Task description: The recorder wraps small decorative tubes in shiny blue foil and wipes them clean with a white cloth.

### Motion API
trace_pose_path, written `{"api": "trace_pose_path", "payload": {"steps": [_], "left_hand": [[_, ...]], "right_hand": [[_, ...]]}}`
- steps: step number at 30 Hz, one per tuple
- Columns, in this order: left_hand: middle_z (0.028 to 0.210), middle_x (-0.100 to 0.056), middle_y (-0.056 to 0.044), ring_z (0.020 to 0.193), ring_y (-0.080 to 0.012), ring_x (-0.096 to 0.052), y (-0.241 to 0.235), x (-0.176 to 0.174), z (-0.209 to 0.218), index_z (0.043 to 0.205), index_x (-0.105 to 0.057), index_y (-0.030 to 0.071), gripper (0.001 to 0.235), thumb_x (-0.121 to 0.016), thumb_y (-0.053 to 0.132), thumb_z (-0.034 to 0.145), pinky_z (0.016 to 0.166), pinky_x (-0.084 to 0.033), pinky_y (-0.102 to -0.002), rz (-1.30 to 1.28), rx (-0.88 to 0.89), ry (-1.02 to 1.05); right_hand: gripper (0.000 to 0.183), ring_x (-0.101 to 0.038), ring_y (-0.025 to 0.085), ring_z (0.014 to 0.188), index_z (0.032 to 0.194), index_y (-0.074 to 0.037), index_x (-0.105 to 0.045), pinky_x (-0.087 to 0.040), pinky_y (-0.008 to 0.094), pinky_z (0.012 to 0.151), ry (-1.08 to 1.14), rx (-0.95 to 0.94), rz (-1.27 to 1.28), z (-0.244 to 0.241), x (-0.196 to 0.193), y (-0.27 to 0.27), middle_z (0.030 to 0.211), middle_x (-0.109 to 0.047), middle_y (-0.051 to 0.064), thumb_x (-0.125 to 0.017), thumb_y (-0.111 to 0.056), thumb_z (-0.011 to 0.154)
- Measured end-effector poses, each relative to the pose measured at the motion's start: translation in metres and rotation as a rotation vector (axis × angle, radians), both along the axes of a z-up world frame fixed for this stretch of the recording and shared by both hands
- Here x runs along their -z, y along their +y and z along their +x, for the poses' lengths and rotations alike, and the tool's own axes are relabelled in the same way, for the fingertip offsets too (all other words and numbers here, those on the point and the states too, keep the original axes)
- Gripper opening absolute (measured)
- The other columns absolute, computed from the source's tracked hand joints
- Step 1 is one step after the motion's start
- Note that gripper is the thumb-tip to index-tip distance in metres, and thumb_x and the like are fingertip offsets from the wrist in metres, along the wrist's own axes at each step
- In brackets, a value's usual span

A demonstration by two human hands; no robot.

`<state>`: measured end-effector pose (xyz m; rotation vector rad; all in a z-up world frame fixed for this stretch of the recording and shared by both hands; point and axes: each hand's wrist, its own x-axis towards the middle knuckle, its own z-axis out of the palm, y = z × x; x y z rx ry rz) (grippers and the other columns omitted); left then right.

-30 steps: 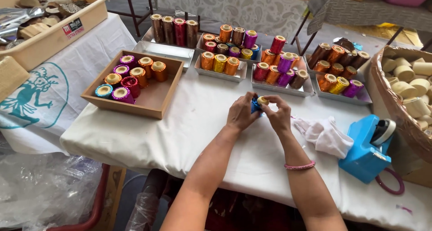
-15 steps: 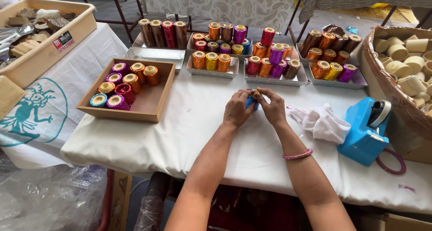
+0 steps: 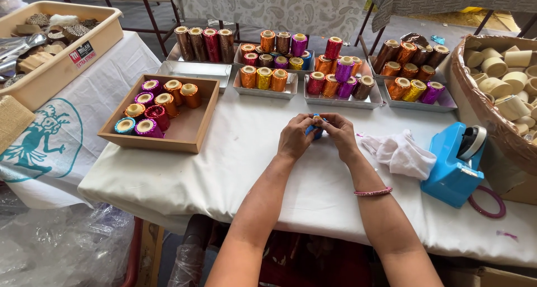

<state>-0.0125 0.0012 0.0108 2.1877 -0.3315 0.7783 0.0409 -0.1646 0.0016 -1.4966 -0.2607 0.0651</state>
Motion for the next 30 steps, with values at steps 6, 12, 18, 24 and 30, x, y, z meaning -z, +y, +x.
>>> {"api": "trace_pose_path", "payload": {"steps": [6, 12, 18, 24, 30], "left_hand": [[0.123, -0.072, -0.004, 0.109, -0.0255, -0.070, 0.000, 0.005, 0.001, 0.110, -0.074, 0.010, 0.025, -0.079, 0.014, 0.086, 0.091, -0.061, -0.038, 0.031, -0.016, -0.040], [0.120, -0.070, -0.010, 0.110, -0.0296, -0.069, -0.001, 0.003, 0.002, 0.120, -0.069, 0.002, 0.039, -0.079, 0.021, 0.087, 0.092, -0.059, -0.040, 0.030, -0.025, -0.012], [0.125, -0.070, -0.012, 0.113, -0.0291, -0.067, -0.002, 0.008, 0.004, 0.120, -0.071, 0.002, 0.039, -0.078, 0.025, 0.090, 0.095, -0.058, -0.040, 0.075, -0.026, -0.066], [0.127, -0.071, -0.008, 0.115, -0.0260, -0.068, -0.002, 0.010, 0.006, 0.118, -0.074, 0.005, 0.034, -0.075, 0.023, 0.090, 0.097, -0.058, -0.037, 0.094, -0.050, -0.059], [0.129, -0.070, -0.010, 0.118, -0.0267, -0.068, -0.007, 0.019, 0.013, 0.127, -0.069, 0.007, 0.041, -0.076, 0.028, 0.093, 0.098, -0.058, -0.038, 0.107, -0.051, -0.055]], "right_hand": [[0.028, -0.068, 0.008, 0.098, 0.118, -0.007, -0.073, -0.053, 0.025, 0.087, 0.002, -0.026, 0.018, 0.000, 0.001, 0.001, 0.106, -0.076, 0.001, -0.075, -0.018, 0.092], [0.021, -0.060, 0.005, 0.087, 0.115, -0.012, -0.076, -0.046, 0.024, 0.079, 0.001, 0.044, -0.042, 0.001, 0.001, 0.001, 0.101, -0.074, -0.004, -0.068, -0.023, 0.099], [0.019, -0.060, 0.005, 0.084, 0.114, -0.011, -0.076, -0.047, 0.024, 0.077, -0.015, 0.031, -0.036, 0.008, 0.010, -0.002, 0.100, -0.074, -0.003, -0.068, -0.020, 0.099], [0.021, -0.068, 0.008, 0.088, 0.115, -0.007, -0.075, -0.055, 0.025, 0.079, 0.004, -0.003, 0.018, 0.005, 0.005, -0.001, 0.101, -0.076, 0.001, -0.068, -0.019, 0.099], [0.022, -0.069, 0.012, 0.091, 0.115, -0.003, -0.073, -0.057, 0.028, 0.083, -0.028, -0.023, 0.060, 0.008, 0.013, -0.007, 0.103, -0.075, 0.005, -0.068, -0.017, 0.098]]}}
